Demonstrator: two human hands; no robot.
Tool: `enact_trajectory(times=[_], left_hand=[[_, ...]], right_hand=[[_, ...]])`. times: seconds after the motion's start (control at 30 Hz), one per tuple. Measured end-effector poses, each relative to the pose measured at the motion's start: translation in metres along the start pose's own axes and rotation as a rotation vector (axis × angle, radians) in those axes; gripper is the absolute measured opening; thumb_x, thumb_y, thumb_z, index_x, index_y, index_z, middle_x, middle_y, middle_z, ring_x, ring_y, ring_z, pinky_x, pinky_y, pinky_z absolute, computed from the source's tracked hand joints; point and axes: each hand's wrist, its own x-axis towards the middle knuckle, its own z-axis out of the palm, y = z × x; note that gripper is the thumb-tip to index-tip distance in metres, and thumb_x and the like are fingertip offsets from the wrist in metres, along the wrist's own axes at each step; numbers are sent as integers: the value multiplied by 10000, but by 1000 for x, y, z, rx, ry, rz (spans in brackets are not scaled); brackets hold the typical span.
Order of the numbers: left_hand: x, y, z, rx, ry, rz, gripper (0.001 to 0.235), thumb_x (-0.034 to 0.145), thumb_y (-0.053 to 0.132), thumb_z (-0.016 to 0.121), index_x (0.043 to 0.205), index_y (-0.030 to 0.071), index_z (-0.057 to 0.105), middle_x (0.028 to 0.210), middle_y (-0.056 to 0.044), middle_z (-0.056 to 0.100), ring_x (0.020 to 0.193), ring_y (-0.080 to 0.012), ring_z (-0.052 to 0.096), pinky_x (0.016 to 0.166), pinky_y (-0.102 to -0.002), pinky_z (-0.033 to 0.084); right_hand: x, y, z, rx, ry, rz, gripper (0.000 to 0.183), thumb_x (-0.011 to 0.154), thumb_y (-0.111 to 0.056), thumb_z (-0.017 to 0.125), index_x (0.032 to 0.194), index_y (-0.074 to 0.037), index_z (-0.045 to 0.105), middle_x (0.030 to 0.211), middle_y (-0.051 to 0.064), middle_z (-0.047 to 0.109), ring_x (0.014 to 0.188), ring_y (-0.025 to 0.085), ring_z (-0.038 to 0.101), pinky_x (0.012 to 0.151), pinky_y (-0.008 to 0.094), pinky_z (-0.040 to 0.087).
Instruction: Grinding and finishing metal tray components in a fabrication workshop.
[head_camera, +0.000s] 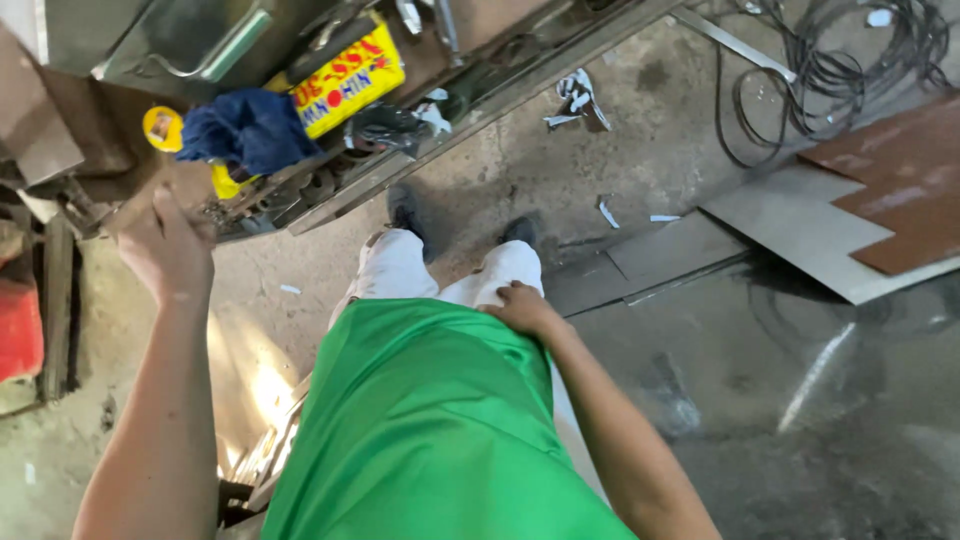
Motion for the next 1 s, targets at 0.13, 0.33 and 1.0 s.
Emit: enact_trajectory(times=[0.13,0.33,1.0], left_hand=[[-31,-26,5,279,-101,11,466,1178,287,533,834,-3,654,700,-77,653,625,-157,649,574,-322,506],[-29,-120,29,345,-630,-427,394,1035,378,631,1109,-2,701,903,-143,720,730,-220,684,602,-364,543],[-5,-24,123,739,-913,16,516,934,554,584,1187,144,768,857,-122,768,799,-261,784,797,-402,586]], right_hand=[[-6,-4,5,-21,-29,-80,830,871,-718,555,1352,-46,630,1472,240,533,1420,407,433,1162,467,371],[-7,-3,3,71,-1,-5,839,872,-707,549,1382,-43,600,1499,241,498,1431,428,404,1166,472,363],[-21,96,17,642,316,182,554,795,-548,770,884,-2,791,848,182,753,791,296,727,761,439,567]])
